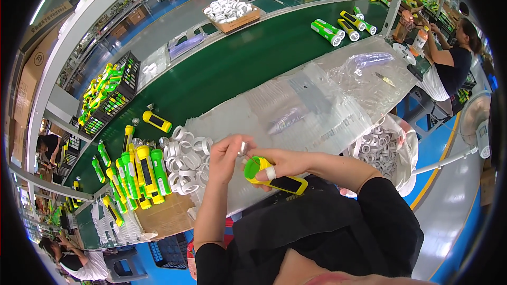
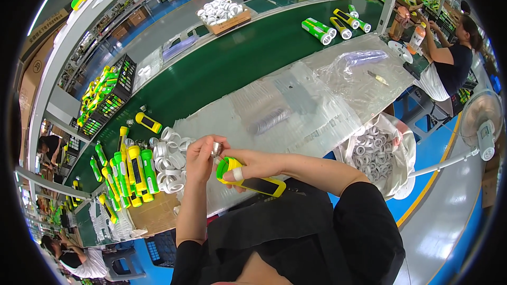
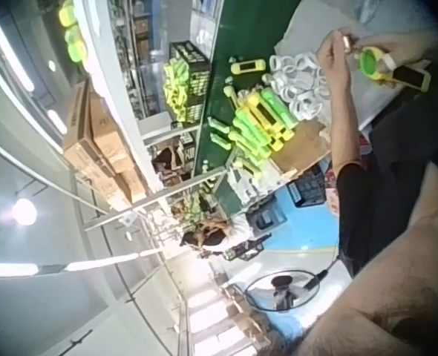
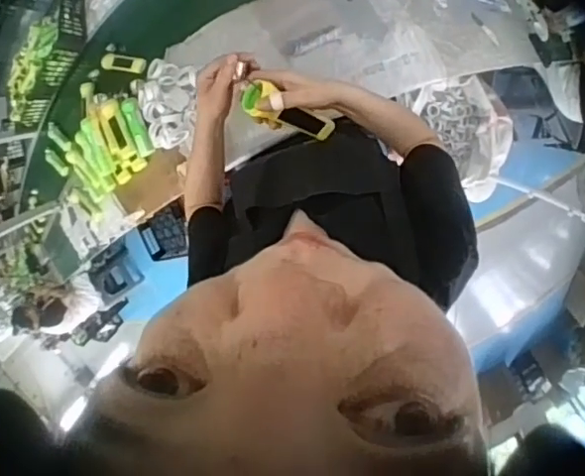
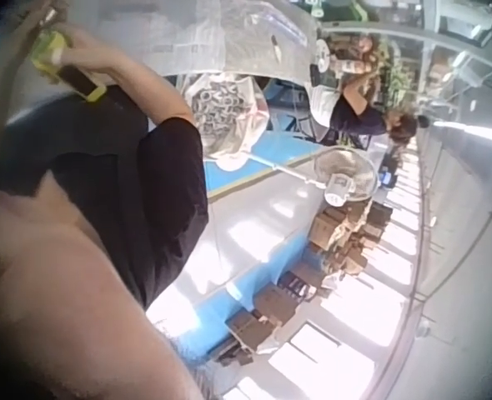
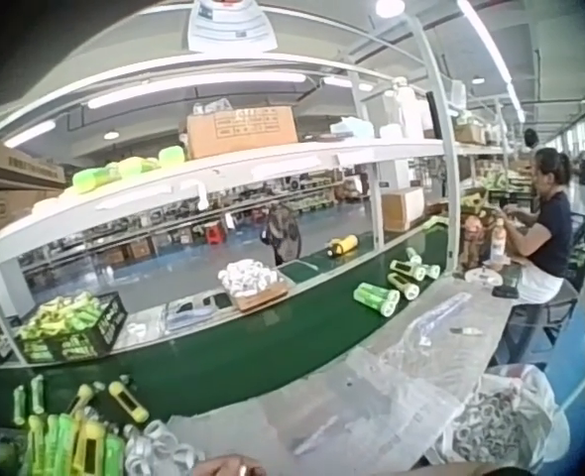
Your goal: Manually assembling plastic flashlights by attaching lens caps and internal components at an assembly line.
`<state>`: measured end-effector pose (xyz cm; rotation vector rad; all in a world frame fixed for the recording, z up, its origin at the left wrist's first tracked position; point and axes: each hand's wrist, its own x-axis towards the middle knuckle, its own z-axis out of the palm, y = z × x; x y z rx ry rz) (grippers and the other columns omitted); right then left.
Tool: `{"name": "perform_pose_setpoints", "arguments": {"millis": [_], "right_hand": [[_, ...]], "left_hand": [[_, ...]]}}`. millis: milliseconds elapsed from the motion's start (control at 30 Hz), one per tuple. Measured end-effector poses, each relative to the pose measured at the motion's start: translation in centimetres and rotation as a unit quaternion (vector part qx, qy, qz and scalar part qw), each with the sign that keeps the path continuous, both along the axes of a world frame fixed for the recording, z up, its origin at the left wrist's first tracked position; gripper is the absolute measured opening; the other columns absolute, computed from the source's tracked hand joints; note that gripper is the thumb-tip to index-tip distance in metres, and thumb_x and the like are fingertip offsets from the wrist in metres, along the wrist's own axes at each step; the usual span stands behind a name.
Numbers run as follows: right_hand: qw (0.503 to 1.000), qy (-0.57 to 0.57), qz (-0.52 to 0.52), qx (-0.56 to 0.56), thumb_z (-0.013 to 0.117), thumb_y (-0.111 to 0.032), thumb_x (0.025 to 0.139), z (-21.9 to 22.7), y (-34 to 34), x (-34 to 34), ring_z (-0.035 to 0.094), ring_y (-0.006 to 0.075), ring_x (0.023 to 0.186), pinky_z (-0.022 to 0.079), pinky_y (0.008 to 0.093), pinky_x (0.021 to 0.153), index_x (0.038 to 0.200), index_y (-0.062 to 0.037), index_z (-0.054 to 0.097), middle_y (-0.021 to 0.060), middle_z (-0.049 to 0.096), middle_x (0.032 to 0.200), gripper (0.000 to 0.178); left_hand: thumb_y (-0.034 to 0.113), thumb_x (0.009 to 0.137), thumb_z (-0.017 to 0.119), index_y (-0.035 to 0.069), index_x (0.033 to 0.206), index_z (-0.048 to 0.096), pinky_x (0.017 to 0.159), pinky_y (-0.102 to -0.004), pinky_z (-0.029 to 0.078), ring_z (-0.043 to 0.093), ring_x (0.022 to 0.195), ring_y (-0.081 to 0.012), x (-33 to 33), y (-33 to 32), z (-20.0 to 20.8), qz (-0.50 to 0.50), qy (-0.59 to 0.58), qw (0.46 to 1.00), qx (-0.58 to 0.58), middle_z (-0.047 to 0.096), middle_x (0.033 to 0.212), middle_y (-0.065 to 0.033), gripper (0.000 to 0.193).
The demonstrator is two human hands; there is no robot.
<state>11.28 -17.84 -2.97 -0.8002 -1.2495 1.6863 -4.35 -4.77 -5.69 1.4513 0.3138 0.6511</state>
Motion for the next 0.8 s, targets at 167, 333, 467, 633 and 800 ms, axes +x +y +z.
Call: {"name": "perform_pose_setpoints", "arguments": {"millis": [167,333,467,633,800], "right_hand": [[0.996,0.004,-0.094,-0.012,0.058,-0.034,0.097,-1.7,0.4,-1.1,0.064,0.016,0.081,0.053,0.0311,0.074,0.13,-0.0023,0.042,0.0091,0.061,0.103,0.048],[0.984,0.033,-0.177,-0.015,0.058,-0.032,0.098,-3.7,0.6,-2.8,0.061,0.0146,0.076,0.051,0.0285,0.067,0.128,-0.0026,0.043,0.0071,0.058,0.1,0.045],[0.97,0.074,-0.229,-0.03,0.057,-0.028,0.098,-4.8,-0.2,-2.4,0.061,0.0154,0.075,0.05,0.0285,0.064,0.127,-0.0051,0.044,0.0076,0.058,0.1,0.038],[0.923,0.113,-0.366,-0.043,0.052,-0.028,0.1,-4.4,-1.5,0.7,0.06,0.0191,0.07,0.049,0.0305,0.063,0.128,-0.0096,0.047,0.0122,0.061,0.088,0.034],[0.898,0.103,-0.428,-0.024,0.051,-0.034,0.1,-4.6,-3.4,3.6,0.059,0.0202,0.066,0.048,0.032,0.06,0.127,-0.0067,0.048,0.0135,0.059,0.087,0.039]], "left_hand": [[0.021,0.1,0.049,-0.001,0.108,0.067,0.08,-0.0305,0.045,0.057,0.095,-0.0198,-0.8,-2.7,1.9,0.115,-0.039,0.963,0.241,0.061,0.106,-0.0132,0.03],[0.031,0.103,0.037,-0.002,0.109,0.067,0.095,-0.0401,0.043,0.057,0.109,-0.0327,-0.3,-4.1,-0.6,0.103,-0.06,0.948,0.296,0.063,0.114,-0.0164,0.045],[0.039,0.103,0.028,-0.001,0.118,0.064,0.103,-0.0457,0.036,0.053,0.122,-0.0364,0.7,-3.9,-1.1,0.091,-0.042,0.925,0.365,0.062,0.123,-0.0174,0.056],[0.027,0.092,0.061,0.003,0.13,0.055,0.106,-0.0437,0.033,0.049,0.124,-0.0334,4.4,-1.9,-3.3,0.154,0.044,0.956,0.246,0.056,0.13,-0.0177,0.045],[0.027,0.081,0.073,0.005,0.131,0.055,0.104,-0.0433,0.037,0.051,0.119,-0.0343,7.4,0.5,-7.2,0.136,0.186,0.869,0.437,0.057,0.126,-0.017,0.057]]}}
